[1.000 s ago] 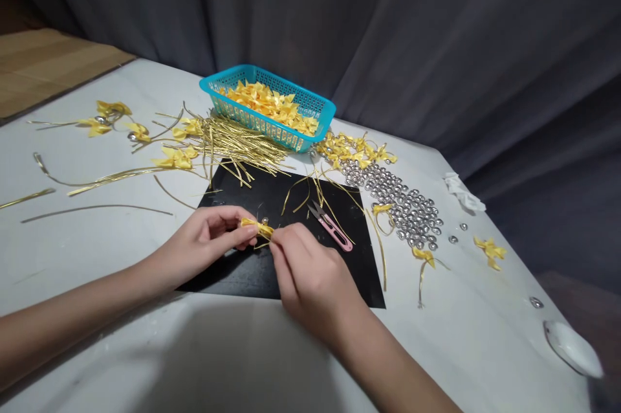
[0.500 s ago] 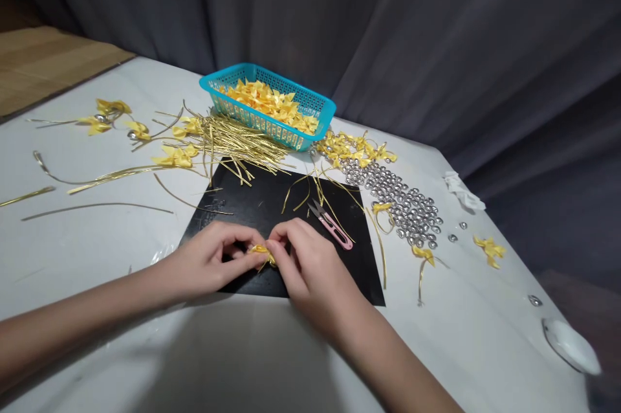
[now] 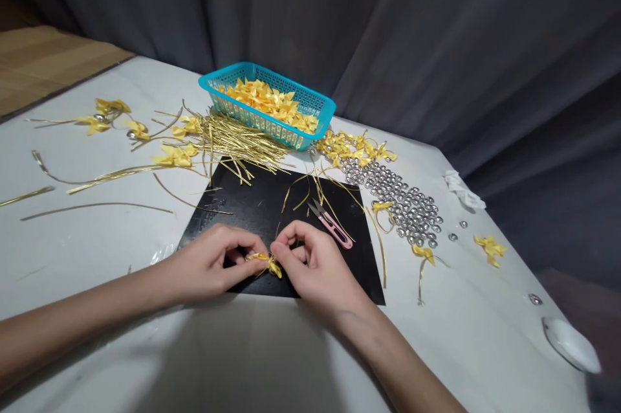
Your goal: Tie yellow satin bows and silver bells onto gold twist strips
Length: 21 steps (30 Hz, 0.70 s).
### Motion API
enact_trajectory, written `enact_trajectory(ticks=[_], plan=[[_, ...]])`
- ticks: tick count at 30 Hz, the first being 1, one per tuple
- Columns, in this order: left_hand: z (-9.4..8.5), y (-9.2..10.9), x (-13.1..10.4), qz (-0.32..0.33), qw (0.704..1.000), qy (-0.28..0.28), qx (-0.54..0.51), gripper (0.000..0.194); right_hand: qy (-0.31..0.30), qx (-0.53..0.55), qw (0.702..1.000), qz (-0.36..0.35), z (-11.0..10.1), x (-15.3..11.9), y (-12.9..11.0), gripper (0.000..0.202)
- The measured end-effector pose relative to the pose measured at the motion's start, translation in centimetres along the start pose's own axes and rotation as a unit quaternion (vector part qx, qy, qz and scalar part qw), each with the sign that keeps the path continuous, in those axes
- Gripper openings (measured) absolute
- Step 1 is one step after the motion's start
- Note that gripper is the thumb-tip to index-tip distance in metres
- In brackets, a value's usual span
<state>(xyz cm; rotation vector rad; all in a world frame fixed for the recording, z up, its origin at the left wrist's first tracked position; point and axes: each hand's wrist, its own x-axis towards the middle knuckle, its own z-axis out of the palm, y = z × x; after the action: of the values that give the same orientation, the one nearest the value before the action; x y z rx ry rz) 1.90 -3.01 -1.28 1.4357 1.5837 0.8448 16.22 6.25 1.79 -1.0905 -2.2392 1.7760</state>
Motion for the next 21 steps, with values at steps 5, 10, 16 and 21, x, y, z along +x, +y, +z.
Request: enact_trajectory(ticks=[5, 10, 16, 21], plan=[[0.0, 0.1, 0.0, -0.004, 1.0, -0.004, -0.001, 0.027, 0.016, -0.066, 0.997, -0.037, 0.0, -0.1, 0.2, 0.015], [0.0, 0.2, 0.0, -0.004, 1.0, -0.004, 0.017, 0.027, 0.031, -0.111, 0.99, -0.078, -0.1, -0.1, 0.2, 0.012], [-0.1, 0.4, 0.0, -0.009, 1.0, -0.011, -0.009, 0.027, -0.064, 0.135, 0.984, 0.101, -0.7, 0.0, -0.5, 0.03], [-0.1, 0.3, 0.1, -0.03, 0.997, -0.006, -0.068, 0.027, -0.036, 0.187, 0.975, 0.118, -0.5, 0.1, -0.8, 0.036]])
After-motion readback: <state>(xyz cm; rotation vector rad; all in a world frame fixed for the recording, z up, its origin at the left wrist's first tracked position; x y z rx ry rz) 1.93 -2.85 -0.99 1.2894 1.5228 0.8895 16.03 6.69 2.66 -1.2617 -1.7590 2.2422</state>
